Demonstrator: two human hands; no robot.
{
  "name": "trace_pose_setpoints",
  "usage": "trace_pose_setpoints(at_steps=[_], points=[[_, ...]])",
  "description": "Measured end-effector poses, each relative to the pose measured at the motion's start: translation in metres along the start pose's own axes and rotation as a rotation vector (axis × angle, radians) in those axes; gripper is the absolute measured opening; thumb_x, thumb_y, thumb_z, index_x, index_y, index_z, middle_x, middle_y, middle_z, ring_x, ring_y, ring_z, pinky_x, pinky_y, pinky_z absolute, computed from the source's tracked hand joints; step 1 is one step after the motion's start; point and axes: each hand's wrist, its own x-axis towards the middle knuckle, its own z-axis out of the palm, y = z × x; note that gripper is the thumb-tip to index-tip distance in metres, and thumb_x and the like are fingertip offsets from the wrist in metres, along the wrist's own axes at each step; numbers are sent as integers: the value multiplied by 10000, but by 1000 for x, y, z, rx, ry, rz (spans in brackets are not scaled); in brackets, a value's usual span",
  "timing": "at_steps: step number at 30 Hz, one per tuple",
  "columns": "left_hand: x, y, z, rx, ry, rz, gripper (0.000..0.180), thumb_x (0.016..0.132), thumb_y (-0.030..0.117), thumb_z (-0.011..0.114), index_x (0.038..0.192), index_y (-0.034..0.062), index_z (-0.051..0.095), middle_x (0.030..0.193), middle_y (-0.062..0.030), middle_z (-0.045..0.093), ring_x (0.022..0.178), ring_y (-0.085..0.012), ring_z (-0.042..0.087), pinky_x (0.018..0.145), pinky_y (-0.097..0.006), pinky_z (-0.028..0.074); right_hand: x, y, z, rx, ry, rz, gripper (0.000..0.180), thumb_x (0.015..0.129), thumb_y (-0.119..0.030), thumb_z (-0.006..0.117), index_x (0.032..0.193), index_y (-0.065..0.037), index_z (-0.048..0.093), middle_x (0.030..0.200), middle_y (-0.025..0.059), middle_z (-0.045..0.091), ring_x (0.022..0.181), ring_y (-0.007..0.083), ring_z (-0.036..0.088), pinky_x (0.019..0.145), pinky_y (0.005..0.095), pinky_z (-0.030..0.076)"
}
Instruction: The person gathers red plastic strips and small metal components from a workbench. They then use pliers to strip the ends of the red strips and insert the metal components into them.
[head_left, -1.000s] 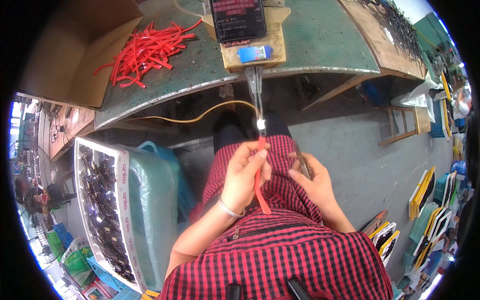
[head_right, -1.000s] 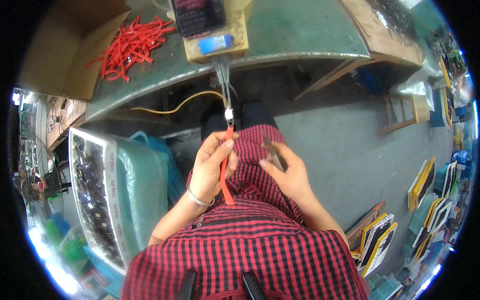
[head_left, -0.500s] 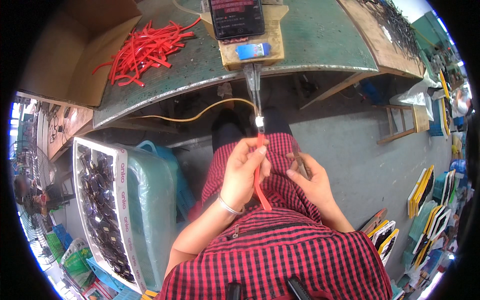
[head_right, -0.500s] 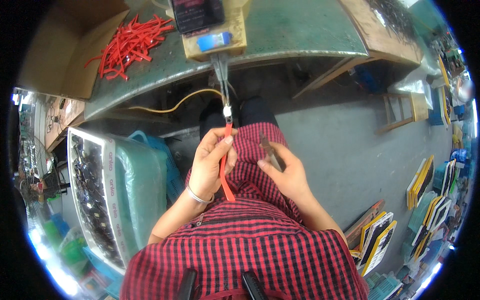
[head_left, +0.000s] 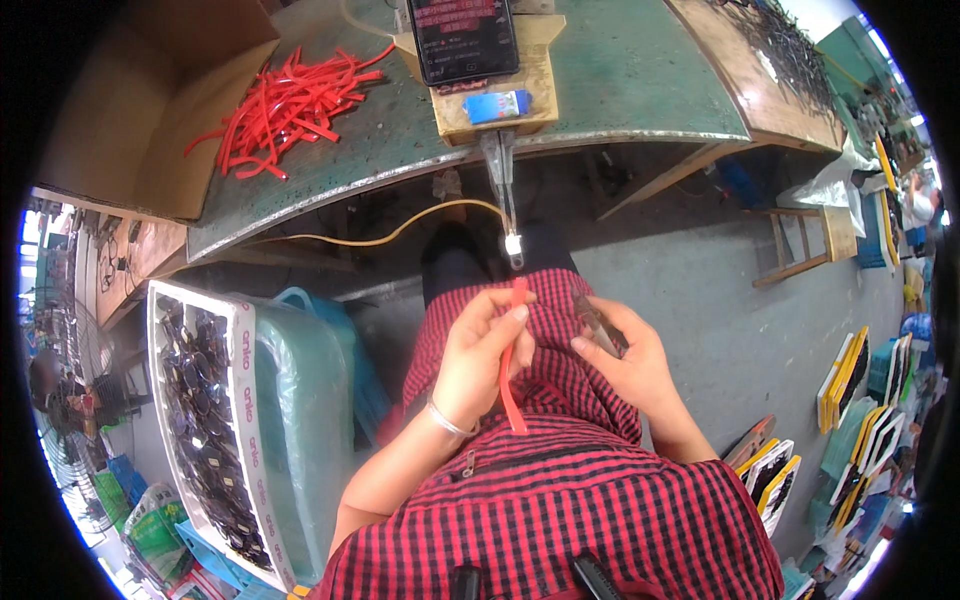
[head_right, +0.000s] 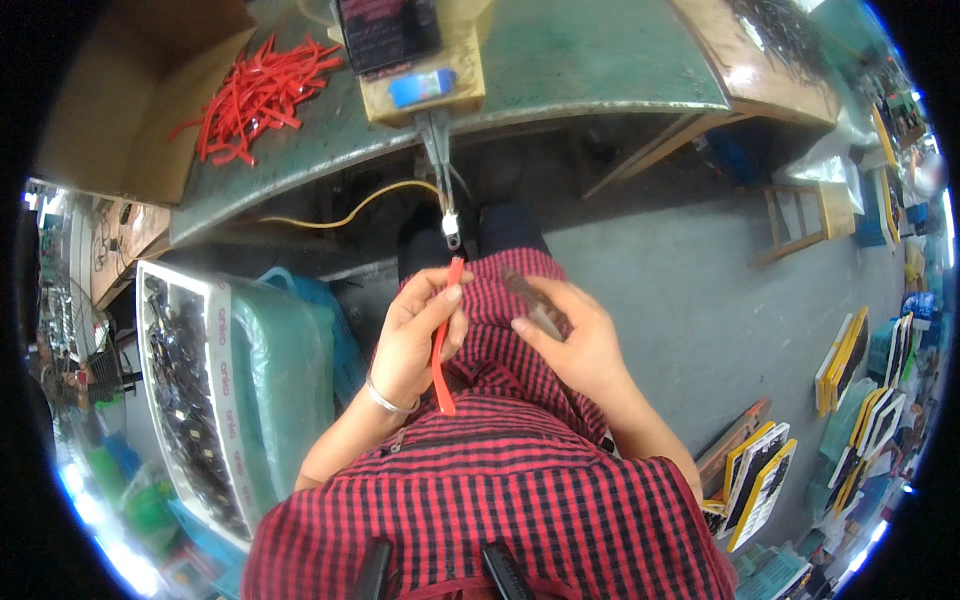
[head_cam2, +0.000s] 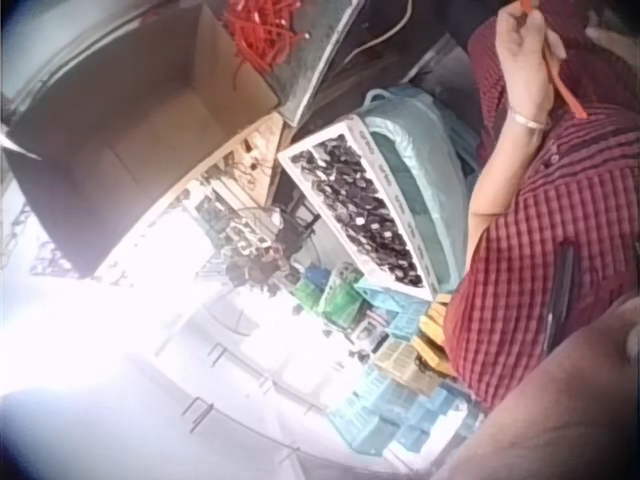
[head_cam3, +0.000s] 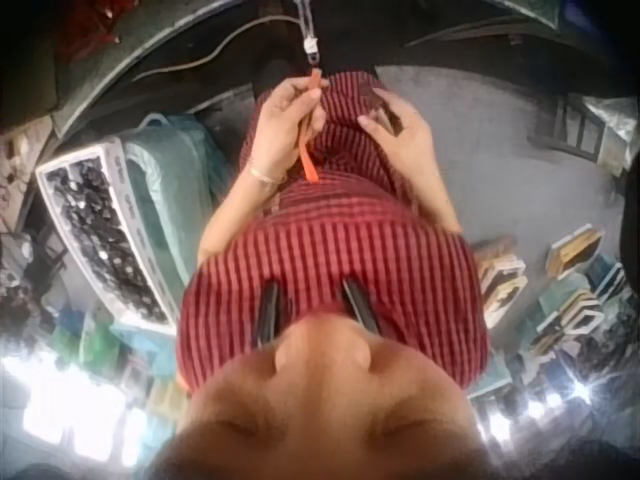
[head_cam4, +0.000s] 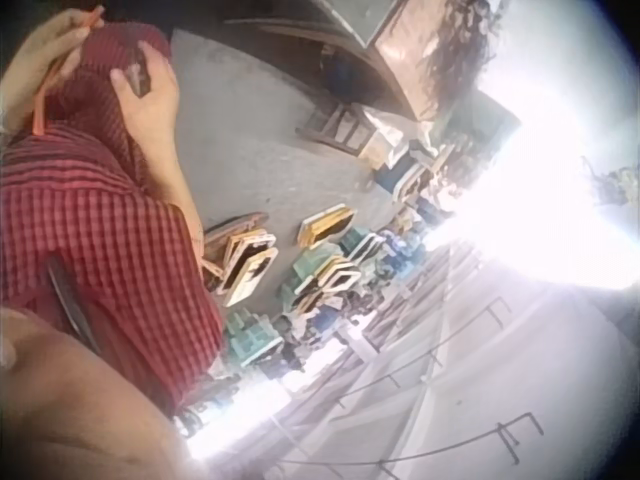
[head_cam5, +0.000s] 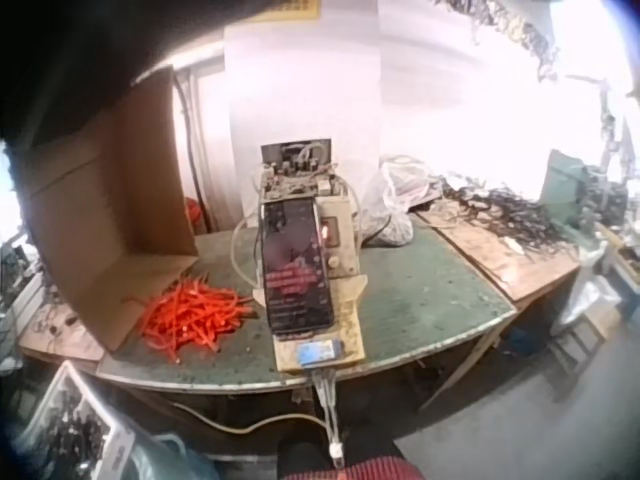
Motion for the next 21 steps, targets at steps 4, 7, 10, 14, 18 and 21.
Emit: trace_pose_setpoints(at_steps=[4, 7, 10, 14, 18, 21], points=[[-15, 13, 14, 118, -5, 26, 218, 982, 137, 531, 1156, 6, 525, 618, -23, 561, 505, -67, 500, 463, -179, 349, 14, -33, -16, -401, 27, -321, 425, 732, -144, 747, 1138, -72, 647, 835, 78, 578, 757, 252, 562, 710, 357, 455], [-20, 25, 15, 133, -74, -1, 205, 974, 129, 547, 1138, 6, 539, 620, -3, 555, 505, -59, 495, 473, -183, 353, 22, -50, -28, -563, 68, -486, 441, 688, -168, 761, 1111, -92, 663, 832, 85, 555, 776, 285, 551, 703, 388, 447], [-20, 46, 15, 124, -111, -75, 184, 934, 101, 597, 1083, -6, 590, 674, 9, 564, 481, -52, 466, 465, -180, 357, 29, -68, -44, -714, 40, -586, 460, 656, -167, 764, 1100, -100, 667, 844, 77, 545, 789, 276, 540, 708, 390, 437], [-20, 75, 8, 228, -227, -182, 191, 912, 66, 608, 1076, -30, 594, 631, 10, 553, 470, -46, 455, 450, -184, 333, 34, -91, -61, -866, -19, -718, 453, 634, -166, 752, 1078, -122, 670, 833, 73, 528, 780, 249, 529, 688, 374, 426], [-22, 95, 11, 305, -267, -276, 185, 902, 47, 606, 1064, -41, 604, 611, 6, 553, 453, -45, 444, 433, -185, 310, 39, -106, -70, -971, -95, -794, 441, 617, -178, 753, 1049, -132, 672, 811, 60, 513, 758, 239, 525, 665, 361, 422], [-16, 103, 6, 318, -363, -353, 199, 893, 43, 616, 1065, -58, 613, 602, 3, 550, 447, -43, 434, 421, -189, 288, 40, -109, -76, -1009, -157, -829, 430, 616, -191, 765, 1031, -125, 675, 764, 47, 505, 702, 228, 522, 621, 358, 421]])
